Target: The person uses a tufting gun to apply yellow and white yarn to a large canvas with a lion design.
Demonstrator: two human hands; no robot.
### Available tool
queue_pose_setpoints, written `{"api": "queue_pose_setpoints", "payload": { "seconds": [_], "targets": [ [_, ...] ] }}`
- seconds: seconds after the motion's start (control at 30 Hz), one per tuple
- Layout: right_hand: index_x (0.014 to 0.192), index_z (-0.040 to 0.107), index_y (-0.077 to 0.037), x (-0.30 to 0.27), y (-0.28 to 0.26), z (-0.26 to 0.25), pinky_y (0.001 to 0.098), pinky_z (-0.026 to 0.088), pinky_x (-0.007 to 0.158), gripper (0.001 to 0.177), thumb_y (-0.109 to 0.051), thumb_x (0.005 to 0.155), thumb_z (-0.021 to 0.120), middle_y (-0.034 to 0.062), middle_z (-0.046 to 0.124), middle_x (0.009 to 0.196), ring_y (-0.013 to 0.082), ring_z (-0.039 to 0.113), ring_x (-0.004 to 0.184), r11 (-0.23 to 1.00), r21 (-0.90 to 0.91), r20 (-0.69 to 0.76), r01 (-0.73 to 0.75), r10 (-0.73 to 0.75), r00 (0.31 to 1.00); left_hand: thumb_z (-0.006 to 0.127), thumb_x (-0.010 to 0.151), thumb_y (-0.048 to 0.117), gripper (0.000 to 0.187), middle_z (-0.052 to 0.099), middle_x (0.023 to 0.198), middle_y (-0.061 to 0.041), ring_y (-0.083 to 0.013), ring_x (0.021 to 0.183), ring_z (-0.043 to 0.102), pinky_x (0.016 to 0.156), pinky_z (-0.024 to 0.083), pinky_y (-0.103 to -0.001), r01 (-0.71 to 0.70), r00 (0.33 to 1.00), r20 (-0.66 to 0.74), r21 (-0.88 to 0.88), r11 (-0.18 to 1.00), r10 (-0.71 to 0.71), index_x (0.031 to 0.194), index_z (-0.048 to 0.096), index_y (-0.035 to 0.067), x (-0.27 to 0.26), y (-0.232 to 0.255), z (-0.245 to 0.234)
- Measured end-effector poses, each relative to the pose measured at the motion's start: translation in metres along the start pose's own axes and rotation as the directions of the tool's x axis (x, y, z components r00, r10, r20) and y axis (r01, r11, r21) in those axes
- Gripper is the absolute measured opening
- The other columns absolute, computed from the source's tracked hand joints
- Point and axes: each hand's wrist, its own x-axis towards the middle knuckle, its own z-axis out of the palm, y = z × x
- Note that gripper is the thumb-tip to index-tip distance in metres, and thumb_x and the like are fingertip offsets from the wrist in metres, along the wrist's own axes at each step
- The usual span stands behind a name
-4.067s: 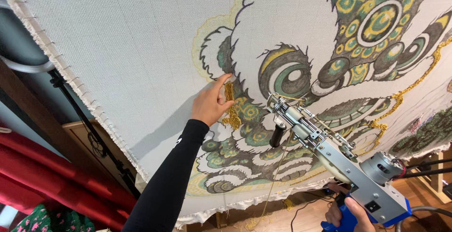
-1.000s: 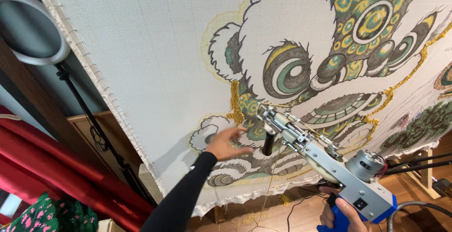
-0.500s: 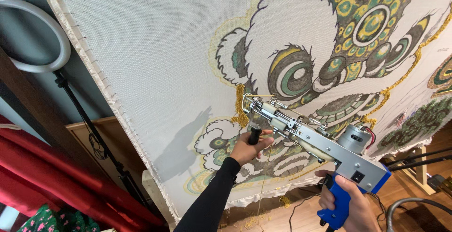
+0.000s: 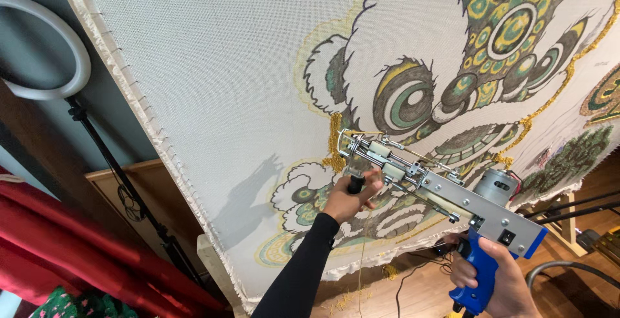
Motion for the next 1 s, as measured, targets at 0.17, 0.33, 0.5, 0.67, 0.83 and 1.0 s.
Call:
{"api": "queue_pose_setpoints", "payload": {
  "seconds": [0.17, 0.33, 0.5, 0.67, 0.83, 1.0],
  "targets": [
    [0.12, 0.061, 0.014, -0.003, -0.001, 0.003, 0.0314, 0.034, 0.05, 0.067, -0.044, 0.087, 0.061, 0.0029, 0.042, 0.057, 0.0142, 0.04, 0.049, 1.0, 0.029, 0.01, -0.001, 0.001, 1.0, 0.075, 0.092, 0.033, 0.035, 0.076, 0.088, -0.004, -0.0101, 0.058, 0.067, 0.054, 0.055, -0.028, 0.003, 1.0, 0.021, -0.027, 1.0, -0.003, 0.106, 0.078, 0.001, 0.004, -0.006, -0.002],
    [0.12, 0.062, 0.016, -0.005, -0.002, 0.007, 0.0314, 0.034, 0.05, 0.067, -0.044, 0.088, 0.06, 0.0023, 0.041, 0.056, 0.014, 0.039, 0.049, 0.999, 0.012, -0.048, 0.03, -0.029, 0.998, 0.077, 0.093, 0.028, 0.031, 0.066, 0.067, -0.004, -0.0105, 0.056, 0.066, 0.055, 0.056, -0.029, -0.019, 1.0, 0.008, 0.041, 0.999, 0.018, 0.101, 0.079, -0.002, 0.011, -0.019, -0.004],
    [0.12, 0.062, 0.015, -0.002, -0.001, 0.007, 0.0316, 0.034, 0.05, 0.066, -0.043, 0.087, 0.061, 0.0035, 0.042, 0.056, 0.0144, 0.04, 0.049, 0.999, 0.023, -0.029, 0.034, -0.034, 0.999, 0.079, 0.091, 0.029, 0.033, 0.069, 0.071, -0.004, -0.009, 0.057, 0.065, 0.056, 0.058, -0.029, -0.017, 1.0, 0.002, 0.051, 0.999, 0.017, 0.099, 0.077, -0.003, 0.014, -0.021, -0.006],
    [0.119, 0.062, 0.013, 0.007, 0.006, 0.006, 0.0323, 0.034, 0.051, 0.065, -0.043, 0.088, 0.062, 0.0042, 0.041, 0.056, 0.0158, 0.039, 0.049, 1.0, -0.014, -0.102, 0.026, -0.028, 0.994, 0.078, 0.08, 0.04, 0.048, 0.074, 0.088, 0.01, -0.0045, 0.049, 0.058, 0.045, 0.047, -0.025, 0.022, 0.999, 0.027, 0.103, 0.994, -0.025, 0.12, 0.074, 0.013, 0.006, 0.004, -0.011],
    [0.119, 0.061, 0.012, 0.023, 0.012, -0.005, 0.0352, 0.036, 0.051, 0.063, -0.042, 0.087, 0.061, 0.0067, 0.042, 0.057, 0.0179, 0.04, 0.048, 1.0, 0.007, -0.063, 0.022, -0.022, 0.998, 0.079, 0.084, 0.046, 0.057, 0.07, 0.084, -0.002, -0.0057, 0.046, 0.052, 0.044, 0.043, -0.025, 0.044, 0.999, -0.002, 0.043, 0.998, -0.044, 0.128, 0.071, 0.012, 0.004, 0.013, -0.014],
    [0.122, 0.061, 0.013, 0.035, 0.015, -0.005, 0.0371, 0.038, 0.052, 0.063, -0.04, 0.087, 0.06, 0.0079, 0.043, 0.057, 0.0184, 0.039, 0.048, 0.999, -0.007, -0.051, 0.04, -0.04, 0.998, 0.081, 0.079, 0.05, 0.062, 0.073, 0.096, 0.002, -0.0051, 0.048, 0.056, 0.045, 0.048, -0.025, 0.056, 0.995, -0.085, 0.1, 0.993, -0.048, 0.131, 0.069, 0.016, 0.01, 0.016, -0.012]
  ]
}}
